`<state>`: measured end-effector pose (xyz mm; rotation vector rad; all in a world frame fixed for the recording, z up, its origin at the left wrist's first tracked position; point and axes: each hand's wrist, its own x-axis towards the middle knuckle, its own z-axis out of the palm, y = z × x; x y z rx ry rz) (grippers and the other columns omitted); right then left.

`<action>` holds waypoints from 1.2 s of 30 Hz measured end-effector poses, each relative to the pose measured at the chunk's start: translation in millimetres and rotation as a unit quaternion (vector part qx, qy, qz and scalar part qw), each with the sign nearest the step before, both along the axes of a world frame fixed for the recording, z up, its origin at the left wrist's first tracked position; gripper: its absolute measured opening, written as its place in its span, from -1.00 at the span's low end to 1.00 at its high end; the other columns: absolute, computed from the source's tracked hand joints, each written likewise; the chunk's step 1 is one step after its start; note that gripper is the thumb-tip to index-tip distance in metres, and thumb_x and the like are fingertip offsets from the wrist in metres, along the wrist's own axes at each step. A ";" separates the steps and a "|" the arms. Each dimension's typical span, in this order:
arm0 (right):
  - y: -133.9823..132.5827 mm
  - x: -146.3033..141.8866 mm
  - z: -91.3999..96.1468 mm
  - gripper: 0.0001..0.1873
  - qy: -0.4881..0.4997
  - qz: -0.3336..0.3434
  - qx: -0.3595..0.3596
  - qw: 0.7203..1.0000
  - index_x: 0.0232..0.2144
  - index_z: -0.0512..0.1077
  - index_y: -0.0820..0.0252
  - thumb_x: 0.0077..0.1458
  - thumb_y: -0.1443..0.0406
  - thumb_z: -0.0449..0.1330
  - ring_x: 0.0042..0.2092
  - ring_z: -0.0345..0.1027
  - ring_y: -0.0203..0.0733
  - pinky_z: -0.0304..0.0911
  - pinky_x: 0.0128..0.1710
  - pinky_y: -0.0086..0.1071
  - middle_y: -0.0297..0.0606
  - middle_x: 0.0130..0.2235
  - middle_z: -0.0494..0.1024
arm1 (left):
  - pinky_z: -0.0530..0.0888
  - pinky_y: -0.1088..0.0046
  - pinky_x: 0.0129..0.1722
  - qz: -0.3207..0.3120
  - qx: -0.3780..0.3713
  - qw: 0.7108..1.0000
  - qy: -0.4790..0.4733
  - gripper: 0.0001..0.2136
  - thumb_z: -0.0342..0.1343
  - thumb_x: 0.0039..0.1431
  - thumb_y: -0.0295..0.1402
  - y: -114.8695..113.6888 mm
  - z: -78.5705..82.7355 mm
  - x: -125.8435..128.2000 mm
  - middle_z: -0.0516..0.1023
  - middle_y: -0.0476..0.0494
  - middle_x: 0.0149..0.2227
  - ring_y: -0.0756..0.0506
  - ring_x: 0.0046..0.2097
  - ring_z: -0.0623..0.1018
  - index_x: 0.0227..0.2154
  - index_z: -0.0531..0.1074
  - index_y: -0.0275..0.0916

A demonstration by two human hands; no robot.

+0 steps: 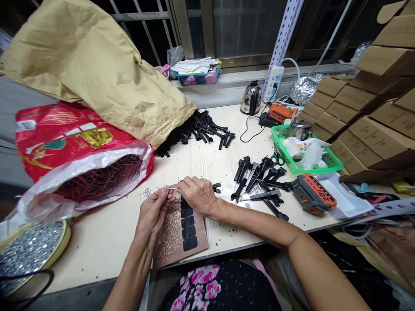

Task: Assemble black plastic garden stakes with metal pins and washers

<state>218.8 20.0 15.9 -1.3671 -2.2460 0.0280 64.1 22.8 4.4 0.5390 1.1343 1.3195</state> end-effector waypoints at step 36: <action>5.0 1.1 -26.4 -0.75 0.017 0.033 -0.030 0.999 -0.31 0.38 0.21 0.29 0.22 -0.02 -0.28 0.28 -0.31 0.02 -0.37 -0.43 -0.28 -0.31 0.45 | 0.49 0.60 -0.45 -0.041 -0.033 0.995 0.079 -0.65 0.43 -0.39 -0.25 3.3 -17.5 -8.6 0.54 -0.05 -0.55 0.08 -0.55 0.48 -0.54 0.52 -0.39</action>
